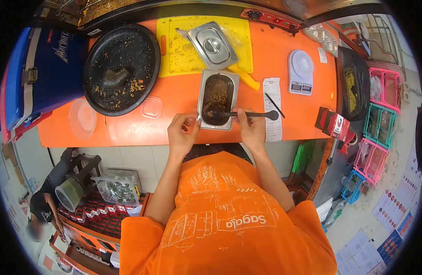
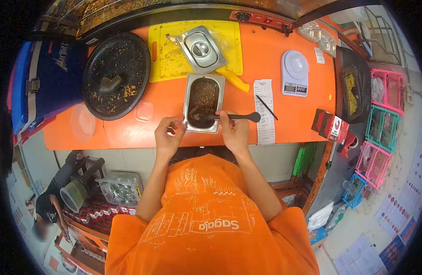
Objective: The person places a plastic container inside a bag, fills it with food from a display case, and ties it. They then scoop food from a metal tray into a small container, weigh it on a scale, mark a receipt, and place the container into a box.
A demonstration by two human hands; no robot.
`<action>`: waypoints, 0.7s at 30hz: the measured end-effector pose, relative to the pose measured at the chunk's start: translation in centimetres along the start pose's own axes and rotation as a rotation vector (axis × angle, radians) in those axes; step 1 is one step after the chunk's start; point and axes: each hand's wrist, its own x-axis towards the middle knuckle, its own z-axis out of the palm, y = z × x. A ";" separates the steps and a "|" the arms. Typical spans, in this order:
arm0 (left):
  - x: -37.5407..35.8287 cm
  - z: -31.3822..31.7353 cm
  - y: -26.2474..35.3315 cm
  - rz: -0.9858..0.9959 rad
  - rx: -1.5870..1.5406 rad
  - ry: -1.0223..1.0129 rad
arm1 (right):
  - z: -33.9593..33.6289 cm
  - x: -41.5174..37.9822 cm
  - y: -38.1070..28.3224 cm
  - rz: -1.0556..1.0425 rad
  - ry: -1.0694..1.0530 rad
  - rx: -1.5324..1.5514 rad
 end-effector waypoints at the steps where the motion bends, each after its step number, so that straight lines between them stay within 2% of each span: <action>1: 0.1 -0.1 0.6 0.000 0.001 0.001 | 0.0 -0.2 -0.1 -0.001 -0.001 0.001; 3: 0.4 0.0 2.0 0.140 0.249 0.049 | 0.0 -0.5 -0.3 -0.063 0.041 0.065; 6: 0.8 0.3 4.3 0.227 0.378 0.108 | 0.1 -1.5 -1.0 -0.087 0.052 0.014; 7: 0.9 0.3 4.9 0.227 0.378 0.110 | 0.1 -1.9 -1.1 -0.089 0.051 0.014; 9: 0.9 0.3 5.8 0.198 0.453 0.068 | -0.1 -2.8 -1.4 -0.278 0.068 -0.120; 10: 0.9 0.1 5.9 0.198 0.451 0.077 | 0.0 -2.8 -1.4 -0.286 0.064 -0.121; 12: 1.0 -0.5 5.6 -0.012 0.232 0.087 | 0.3 -2.6 -0.7 -0.407 0.084 -0.066; 14: 0.9 -1.1 3.6 -0.058 0.142 0.082 | 0.6 -2.6 -0.2 -0.332 0.078 -0.141; 16: 1.3 -1.2 2.6 -0.100 0.051 0.095 | 1.4 -2.2 -0.1 -0.340 0.091 -0.044; 17: 1.0 -1.2 2.2 -0.152 0.007 0.014 | 1.6 -2.5 -0.3 -0.336 0.087 -0.042; 18: 0.8 -1.2 2.1 -0.200 -0.039 -0.065 | 1.8 -2.5 -0.7 -0.354 0.079 -0.114; 21: 0.7 -0.1 1.7 -0.160 -0.045 -0.049 | 2.5 -2.8 -2.1 -0.449 0.050 -0.229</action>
